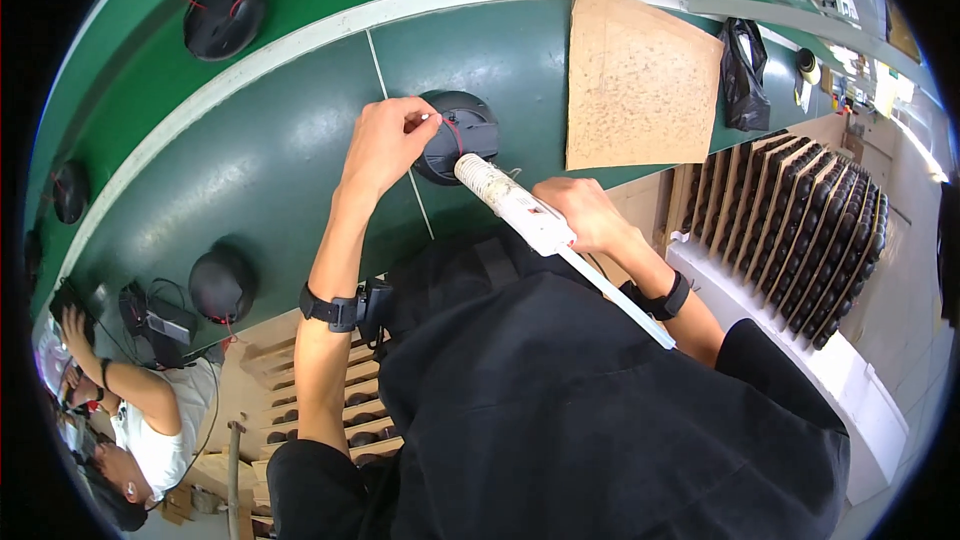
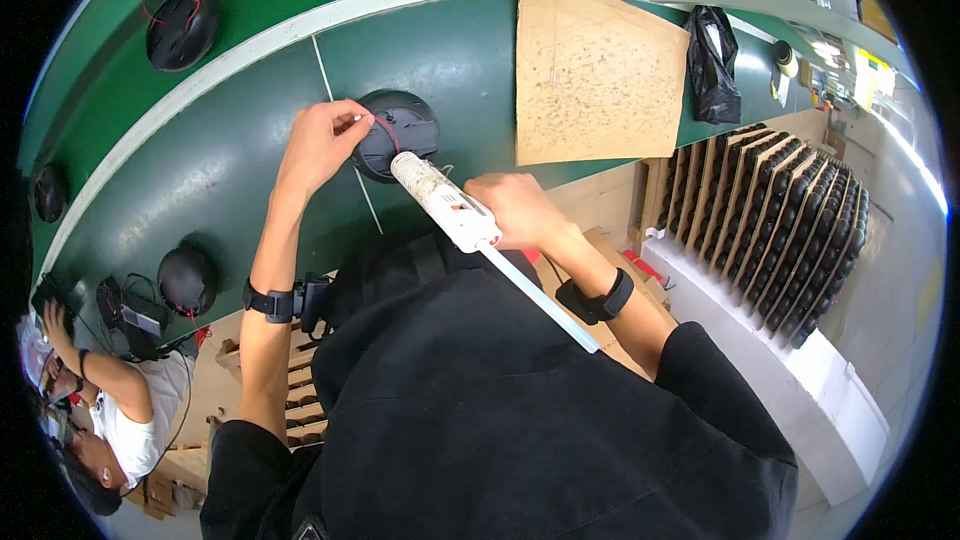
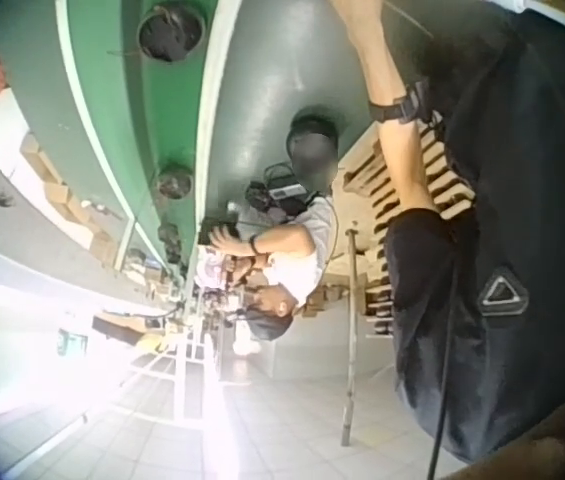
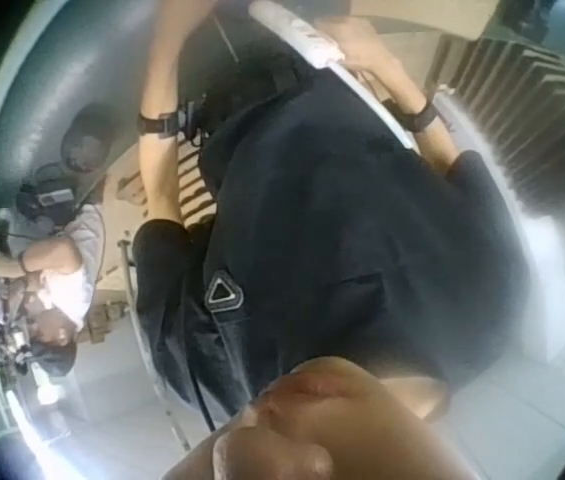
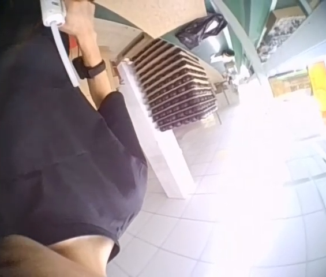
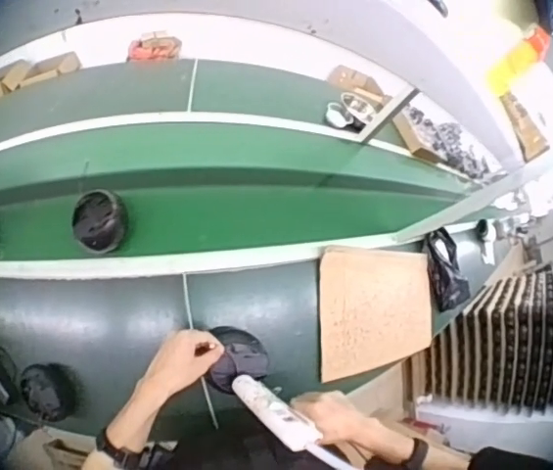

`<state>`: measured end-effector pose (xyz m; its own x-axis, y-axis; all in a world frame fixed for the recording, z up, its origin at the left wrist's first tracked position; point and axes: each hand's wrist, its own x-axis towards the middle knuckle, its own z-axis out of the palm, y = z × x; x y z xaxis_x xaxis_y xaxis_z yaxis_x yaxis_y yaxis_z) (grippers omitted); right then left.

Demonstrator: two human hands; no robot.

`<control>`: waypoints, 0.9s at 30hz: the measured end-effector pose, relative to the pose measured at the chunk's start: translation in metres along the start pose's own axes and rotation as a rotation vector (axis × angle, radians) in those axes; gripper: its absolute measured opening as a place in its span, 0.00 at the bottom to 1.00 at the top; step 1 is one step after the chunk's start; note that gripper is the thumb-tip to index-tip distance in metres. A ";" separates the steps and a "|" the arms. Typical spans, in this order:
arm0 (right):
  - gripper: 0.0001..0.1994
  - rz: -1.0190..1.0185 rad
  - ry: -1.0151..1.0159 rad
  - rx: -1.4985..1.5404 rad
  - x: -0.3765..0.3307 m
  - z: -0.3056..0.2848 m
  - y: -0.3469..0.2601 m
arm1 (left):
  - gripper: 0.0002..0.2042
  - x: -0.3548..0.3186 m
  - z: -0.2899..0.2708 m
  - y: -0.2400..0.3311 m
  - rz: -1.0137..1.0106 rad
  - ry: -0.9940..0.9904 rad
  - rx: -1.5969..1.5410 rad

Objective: Applying glue to internal components of plastic housings using a glue gun.

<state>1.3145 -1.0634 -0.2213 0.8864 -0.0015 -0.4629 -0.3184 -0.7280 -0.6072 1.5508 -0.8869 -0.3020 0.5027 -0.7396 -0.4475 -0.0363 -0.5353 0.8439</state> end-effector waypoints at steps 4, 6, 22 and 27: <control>0.18 -0.007 0.019 0.030 -0.001 -0.002 0.000 | 0.08 -0.005 -0.003 -0.004 0.026 -0.012 -0.042; 0.18 -0.006 0.020 0.025 -0.002 -0.003 0.002 | 0.07 -0.013 -0.007 -0.007 0.073 0.024 -0.133; 0.14 -0.028 0.028 0.120 -0.004 -0.012 0.011 | 0.07 -0.063 -0.028 -0.026 0.007 -0.259 -0.069; 0.12 0.042 0.003 0.200 -0.001 -0.023 -0.001 | 0.09 -0.059 -0.023 -0.039 -0.005 -0.135 -0.057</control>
<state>1.3219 -1.0781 -0.2053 0.8717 -0.0313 -0.4890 -0.4154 -0.5766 -0.7036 1.5421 -0.8132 -0.3015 0.3814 -0.7873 -0.4844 0.0173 -0.5178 0.8553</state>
